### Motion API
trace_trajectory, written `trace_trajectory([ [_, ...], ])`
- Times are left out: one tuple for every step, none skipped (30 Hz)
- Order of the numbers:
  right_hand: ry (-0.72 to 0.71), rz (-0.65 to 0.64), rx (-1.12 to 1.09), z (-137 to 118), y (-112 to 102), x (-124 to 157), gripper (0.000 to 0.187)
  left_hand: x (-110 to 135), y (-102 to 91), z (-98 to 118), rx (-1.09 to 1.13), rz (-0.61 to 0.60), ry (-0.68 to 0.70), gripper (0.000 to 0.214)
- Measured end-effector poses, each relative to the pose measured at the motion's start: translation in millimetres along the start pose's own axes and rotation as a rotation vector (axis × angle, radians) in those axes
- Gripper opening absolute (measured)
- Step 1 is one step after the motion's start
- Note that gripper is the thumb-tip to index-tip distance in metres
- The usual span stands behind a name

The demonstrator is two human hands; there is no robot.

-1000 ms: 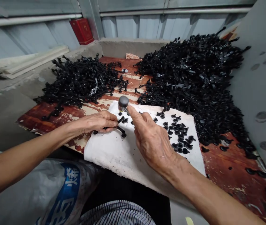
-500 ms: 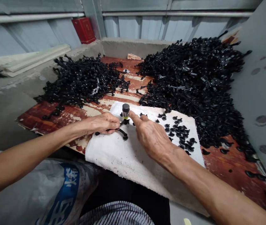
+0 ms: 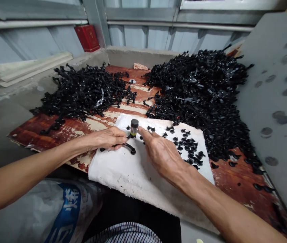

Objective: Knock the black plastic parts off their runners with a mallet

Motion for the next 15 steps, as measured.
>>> trace_trajectory([
  [0.003, 0.011, -0.048, 1.7, -6.6, 1.0, 0.047, 1.1, -4.8, 1.5, -0.01, 0.021, -0.004, 0.03],
  [0.028, 0.034, -0.126, 6.8, -15.5, 2.9, 0.045, 2.6, -15.2, 3.9, -0.025, 0.066, -0.017, 0.026],
  [0.083, 0.06, -0.235, 16.3, -25.1, 5.7, 0.045, 4.9, -31.1, 7.5, -0.046, 0.126, -0.038, 0.02],
  [0.162, 0.095, -0.368, 29.9, -35.0, 10.0, 0.045, 8.4, -53.7, 12.0, -0.081, 0.211, -0.07, 0.014],
  [0.255, 0.132, -0.511, 46.1, -44.0, 16.2, 0.045, 12.8, -80.9, 19.0, -0.13, 0.305, -0.094, 0.011],
  [0.356, 0.166, -0.641, 63.9, -50.8, 24.2, 0.043, 18.0, -110.7, 27.6, -0.208, 0.396, -0.116, 0.016],
  [0.442, 0.215, -0.759, 81.2, -57.8, 33.6, 0.039, 25.9, -145.2, 39.2, -0.329, 0.536, -0.133, 0.019],
  [0.518, 0.25, -0.865, 97.6, -62.4, 43.5, 0.034, 34.1, -176.2, 54.0, -0.469, 0.67, -0.124, 0.025],
  [0.595, 0.278, -0.947, 113.8, -65.3, 54.2, 0.029, 45.3, -203.2, 68.5, -0.61, 0.834, -0.131, 0.033],
  [0.658, 0.313, -1.01, 129.1, -68.0, 65.0, 0.026, 59.0, -222.8, 80.7, -0.708, 1.023, -0.147, 0.041],
  [0.717, 0.305, -1.053, 142.5, -66.9, 74.7, 0.024, 64.0, -228.0, 90.6, -0.778, 1.107, -0.12, 0.044],
  [0.759, 0.308, -1.07, 154.9, -66.6, 83.9, 0.023, 62.3, -222.0, 97.0, -0.823, 1.118, -0.07, 0.041],
  [0.781, 0.282, -1.081, 164.9, -64.3, 91.0, 0.021, 54.3, -205.8, 99.9, -0.842, 1.059, 0.001, 0.035],
  [0.798, 0.281, -1.085, 174.7, -63.1, 97.9, 0.021, 39.1, -178.8, 98.5, -0.848, 0.903, 0.073, 0.024],
  [0.814, 0.287, -1.085, 183.8, -61.6, 104.0, 0.022, 22.1, -142.9, 94.2, -0.838, 0.696, 0.149, 0.018],
])
Point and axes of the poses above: each hand's wrist, its own x-axis away from the middle knuckle, its own y-axis out of the palm, z = x × y, the point moved 9 cm from there along -x, towards the middle knuckle, and after that the axes turned 7 degrees about y, right-handed, at the moved point
